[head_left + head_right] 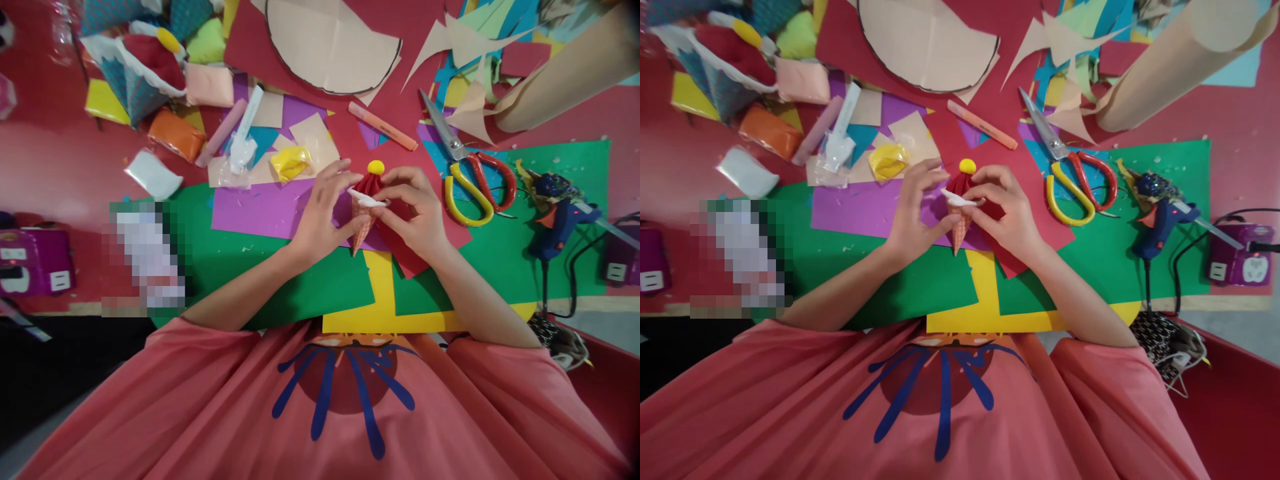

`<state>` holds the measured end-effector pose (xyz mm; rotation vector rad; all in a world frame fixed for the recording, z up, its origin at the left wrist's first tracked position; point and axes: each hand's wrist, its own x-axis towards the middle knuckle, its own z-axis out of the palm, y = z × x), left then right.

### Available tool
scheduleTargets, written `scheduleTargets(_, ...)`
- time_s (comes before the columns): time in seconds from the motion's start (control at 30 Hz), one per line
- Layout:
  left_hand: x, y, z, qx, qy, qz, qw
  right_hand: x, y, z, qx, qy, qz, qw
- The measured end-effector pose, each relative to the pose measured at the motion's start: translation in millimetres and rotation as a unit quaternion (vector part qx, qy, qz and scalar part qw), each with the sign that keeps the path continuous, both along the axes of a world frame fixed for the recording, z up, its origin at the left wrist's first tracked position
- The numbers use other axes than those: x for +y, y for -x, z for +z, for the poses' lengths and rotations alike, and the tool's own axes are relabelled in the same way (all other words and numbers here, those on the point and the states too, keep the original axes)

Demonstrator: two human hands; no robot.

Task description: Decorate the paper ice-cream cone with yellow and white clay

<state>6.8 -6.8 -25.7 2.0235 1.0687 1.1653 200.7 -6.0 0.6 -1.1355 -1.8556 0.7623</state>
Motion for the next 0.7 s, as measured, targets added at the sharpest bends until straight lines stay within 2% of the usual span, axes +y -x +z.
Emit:
scheduleTargets(0.1,2.4,2.9,4.6,0.047,-0.108,0.007,0.993,-0.7,1.8,-0.6,-0.007,0.001,0.018,1.0)
scheduleTargets(0.2,3.2,3.2,5.9,0.063,-0.142,0.006,0.988,-1.5,3.1,-2.3,-0.01,0.001,0.03,0.999)
scheduleTargets(0.33,3.8,2.0,4.4,0.066,-0.165,0.007,0.984,-2.2,4.9,-3.9,-0.003,0.004,0.027,1.0)
scheduleTargets(0.5,3.3,0.1,4.3,0.054,-0.126,0.012,0.99,-3.2,7.9,-4.9,0.011,-0.006,0.017,1.0)
scheduleTargets(0.7,3.9,-1.2,4.2,0.079,-0.14,0.019,0.987,-4.5,10.6,-5.5,0.004,-0.015,0.001,1.0)
